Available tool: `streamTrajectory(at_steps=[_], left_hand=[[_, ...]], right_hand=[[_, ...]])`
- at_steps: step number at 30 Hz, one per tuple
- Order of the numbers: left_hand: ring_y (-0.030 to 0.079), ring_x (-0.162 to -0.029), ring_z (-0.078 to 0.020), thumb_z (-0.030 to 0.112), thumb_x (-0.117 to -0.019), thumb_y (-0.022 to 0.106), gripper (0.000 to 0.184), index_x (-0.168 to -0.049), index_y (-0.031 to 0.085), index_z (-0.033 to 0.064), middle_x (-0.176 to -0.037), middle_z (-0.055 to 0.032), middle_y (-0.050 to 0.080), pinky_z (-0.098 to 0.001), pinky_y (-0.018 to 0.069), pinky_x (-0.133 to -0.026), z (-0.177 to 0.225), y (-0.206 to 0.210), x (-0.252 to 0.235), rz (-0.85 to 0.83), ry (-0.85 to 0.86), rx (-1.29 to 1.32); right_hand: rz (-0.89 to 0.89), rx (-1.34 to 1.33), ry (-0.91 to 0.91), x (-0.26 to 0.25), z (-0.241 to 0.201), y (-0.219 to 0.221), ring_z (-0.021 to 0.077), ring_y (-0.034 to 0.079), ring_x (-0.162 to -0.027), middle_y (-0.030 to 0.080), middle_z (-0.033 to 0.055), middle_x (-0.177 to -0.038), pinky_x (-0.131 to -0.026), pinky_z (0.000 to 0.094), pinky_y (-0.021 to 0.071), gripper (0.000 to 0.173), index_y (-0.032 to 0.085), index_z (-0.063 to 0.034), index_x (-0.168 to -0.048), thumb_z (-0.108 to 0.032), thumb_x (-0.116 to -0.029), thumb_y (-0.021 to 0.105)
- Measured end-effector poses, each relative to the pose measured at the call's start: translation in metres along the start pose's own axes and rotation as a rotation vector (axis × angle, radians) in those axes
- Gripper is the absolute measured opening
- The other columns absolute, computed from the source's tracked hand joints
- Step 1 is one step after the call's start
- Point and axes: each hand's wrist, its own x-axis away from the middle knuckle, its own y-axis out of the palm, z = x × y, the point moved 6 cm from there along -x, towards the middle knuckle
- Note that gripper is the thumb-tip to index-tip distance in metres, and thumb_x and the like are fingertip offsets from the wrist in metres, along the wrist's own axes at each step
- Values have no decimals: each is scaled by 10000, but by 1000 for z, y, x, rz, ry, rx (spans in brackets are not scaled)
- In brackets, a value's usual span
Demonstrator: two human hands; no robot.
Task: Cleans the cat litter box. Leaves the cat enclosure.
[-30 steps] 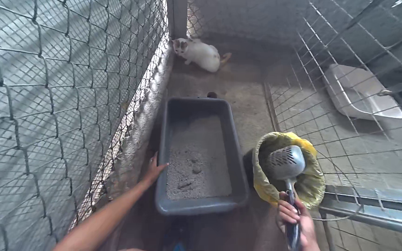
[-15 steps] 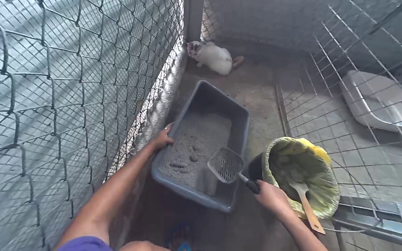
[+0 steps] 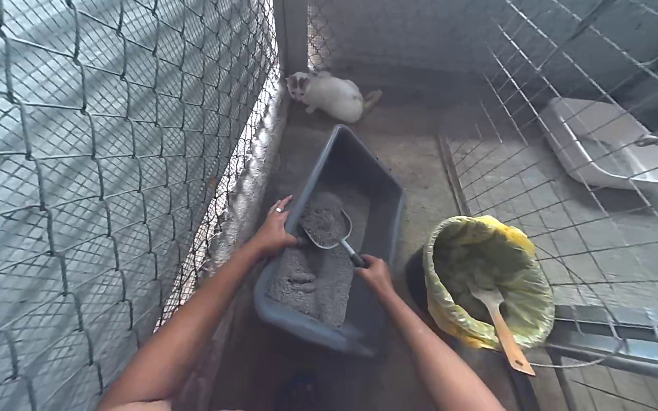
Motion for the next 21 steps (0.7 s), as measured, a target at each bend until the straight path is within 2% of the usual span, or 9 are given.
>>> streamTrajectory(at_steps=[3,5,7,9,10,12,14,17,21], left_hand=[[279,-1515,-364,-73,-715,707,777,-1459,483,-74,-1684,-230,158,-501,315,-1196,-14,-7,-1,22,-26,53],[364,-1469,-362,-111,-740,681,817,-1509,409,-70,-1673,-249,172,-498,362,-1164,-32,-16,-2,20,-64,77],[427,-1423,-351,-140,-775,649,805,-1528,378,-56,-1644,-257,246,-487,395,-1139,-53,-22,-5,18,-112,119],[496,-1343,-340,-156,-784,619,834,-1555,326,-37,-1568,-285,361,-472,440,-1084,-69,-25,-4,22,-148,173],[502,-1330,-331,-154,-787,610,837,-1560,315,-31,-1561,-283,368,-464,448,-1073,-76,-26,-5,21,-156,189],[468,-1378,-331,-149,-792,606,819,-1555,331,-33,-1619,-260,292,-468,429,-1098,-85,-30,-7,24,-160,193],[435,-1416,-327,-150,-798,612,789,-1539,364,-40,-1659,-238,222,-469,407,-1124,-89,-30,-8,30,-164,197],[467,-1377,-297,-143,-792,605,732,-1495,425,-45,-1653,-227,239,-444,433,-1089,-87,-29,-7,59,-185,200],[433,-1423,-325,-155,-769,653,631,-1386,540,-89,-1659,-226,238,-457,417,-1120,-100,-14,4,160,-230,212]], right_hand=[[60,-22,-80,-1,-5,-4,358,693,-999,730,208,-1066,-912,587,522,364,722,-28,-1222,-148,-879,741],[129,-62,-143,16,0,-12,354,697,-967,730,225,-1050,-896,572,528,376,713,5,-1227,-115,-872,737],[215,-49,-157,39,5,-23,364,702,-931,733,231,-1019,-863,579,532,384,714,13,-1226,-100,-859,731],[187,74,-119,57,3,-35,386,706,-969,736,230,-1041,-889,599,529,392,710,-7,-1249,-119,-874,734],[138,159,-71,62,3,-41,390,703,-1020,737,220,-1081,-922,608,521,400,706,-42,-1278,-150,-894,733],[94,235,2,69,8,-49,399,691,-1078,733,216,-1129,-953,621,504,402,701,-72,-1303,-171,-914,730],[78,216,25,75,17,-48,409,686,-1072,726,238,-1119,-956,617,502,391,698,-40,-1291,-154,-919,735],[0,223,56,77,27,-44,390,688,-1071,731,220,-1114,-957,601,506,372,713,-51,-1268,-172,-918,745],[90,62,22,88,36,-37,359,699,-976,733,221,-1042,-894,579,524,361,715,-6,-1233,-103,-886,739]])
